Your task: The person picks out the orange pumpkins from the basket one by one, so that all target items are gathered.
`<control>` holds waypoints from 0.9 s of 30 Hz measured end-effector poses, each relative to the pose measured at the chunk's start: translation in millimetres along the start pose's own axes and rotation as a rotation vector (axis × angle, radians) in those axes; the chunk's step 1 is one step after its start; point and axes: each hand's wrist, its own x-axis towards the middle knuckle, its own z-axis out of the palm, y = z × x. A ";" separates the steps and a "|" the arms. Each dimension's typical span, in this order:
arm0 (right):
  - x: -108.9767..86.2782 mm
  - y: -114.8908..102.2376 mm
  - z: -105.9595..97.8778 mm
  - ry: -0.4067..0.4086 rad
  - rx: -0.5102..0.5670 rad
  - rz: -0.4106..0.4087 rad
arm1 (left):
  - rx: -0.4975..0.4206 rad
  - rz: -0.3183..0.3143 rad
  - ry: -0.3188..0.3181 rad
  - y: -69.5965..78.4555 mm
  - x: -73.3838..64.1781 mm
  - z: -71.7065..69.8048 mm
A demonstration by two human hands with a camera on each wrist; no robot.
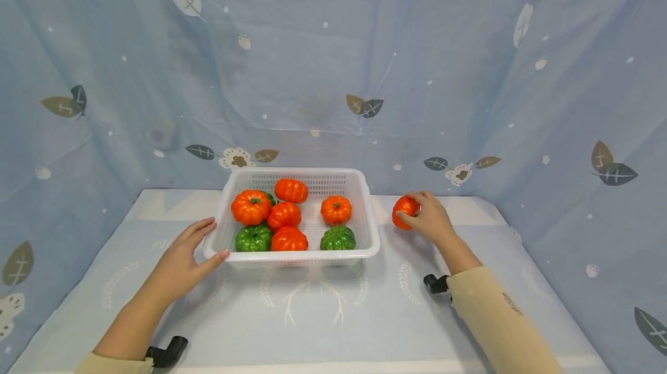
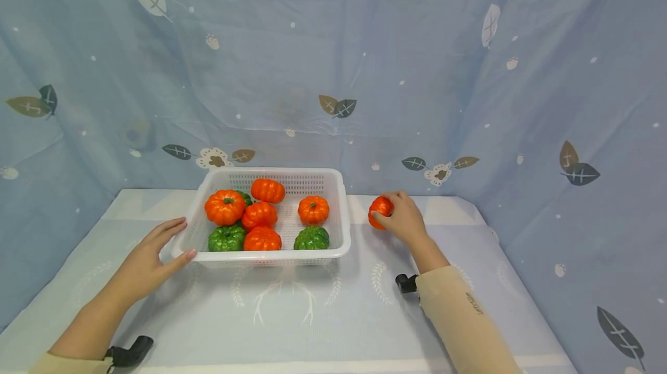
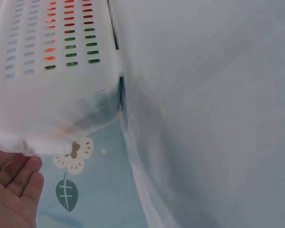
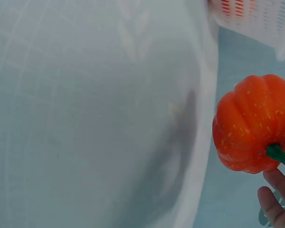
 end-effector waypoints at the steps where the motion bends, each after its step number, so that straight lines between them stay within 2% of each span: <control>1: 1.3 0.7 2.5 -0.007 -0.002 -0.001 | 0.001 -0.001 0.002 -0.3 -0.1 0.1; 13: 7.2 2.5 14.1 -0.012 -0.002 -0.002 | -0.005 -0.028 -0.032 1.0 0.6 -2.7; 19: 9.3 4.8 16.3 -0.057 0.006 0.002 | -0.014 -0.015 -0.024 0.8 -0.1 -2.8; 23: 11.9 7.8 19.7 -0.092 0.050 0.002 | -0.025 -0.002 -0.018 0.1 -0.5 -2.3; 27: 15.2 10.9 23.6 -0.093 0.126 0.014 | -0.025 0.000 -0.019 0.4 -0.7 -2.1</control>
